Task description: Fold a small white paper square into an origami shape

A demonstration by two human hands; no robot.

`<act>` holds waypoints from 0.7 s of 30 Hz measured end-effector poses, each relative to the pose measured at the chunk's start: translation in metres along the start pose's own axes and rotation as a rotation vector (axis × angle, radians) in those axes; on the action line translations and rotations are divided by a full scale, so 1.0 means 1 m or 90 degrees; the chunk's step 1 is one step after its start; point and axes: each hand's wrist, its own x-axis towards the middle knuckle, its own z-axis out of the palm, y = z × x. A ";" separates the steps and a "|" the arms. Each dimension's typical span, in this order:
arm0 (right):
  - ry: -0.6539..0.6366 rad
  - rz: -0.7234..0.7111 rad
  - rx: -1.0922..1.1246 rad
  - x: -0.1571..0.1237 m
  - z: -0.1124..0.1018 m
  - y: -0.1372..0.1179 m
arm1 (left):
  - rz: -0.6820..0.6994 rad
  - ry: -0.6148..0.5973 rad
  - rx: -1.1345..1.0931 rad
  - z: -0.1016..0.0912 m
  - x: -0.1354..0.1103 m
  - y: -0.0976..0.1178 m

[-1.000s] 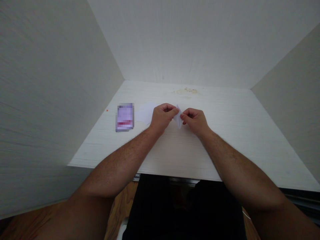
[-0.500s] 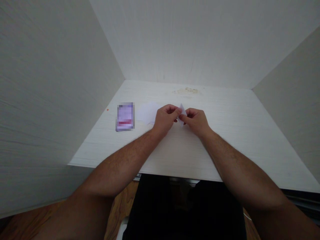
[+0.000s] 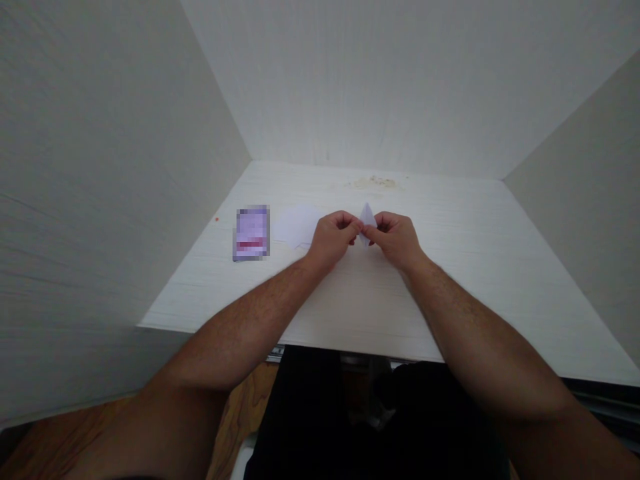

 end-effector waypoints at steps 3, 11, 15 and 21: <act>-0.020 0.001 -0.010 0.000 -0.002 -0.003 | 0.027 0.007 0.020 0.002 0.000 -0.001; -0.107 0.044 -0.024 0.001 -0.003 0.000 | 0.024 0.038 -0.048 0.006 0.005 -0.021; -0.141 0.055 0.001 0.005 -0.001 0.009 | -0.011 0.053 -0.093 0.009 0.009 -0.027; -0.055 0.086 0.027 0.006 0.001 0.004 | -0.037 0.112 -0.145 0.011 0.016 -0.031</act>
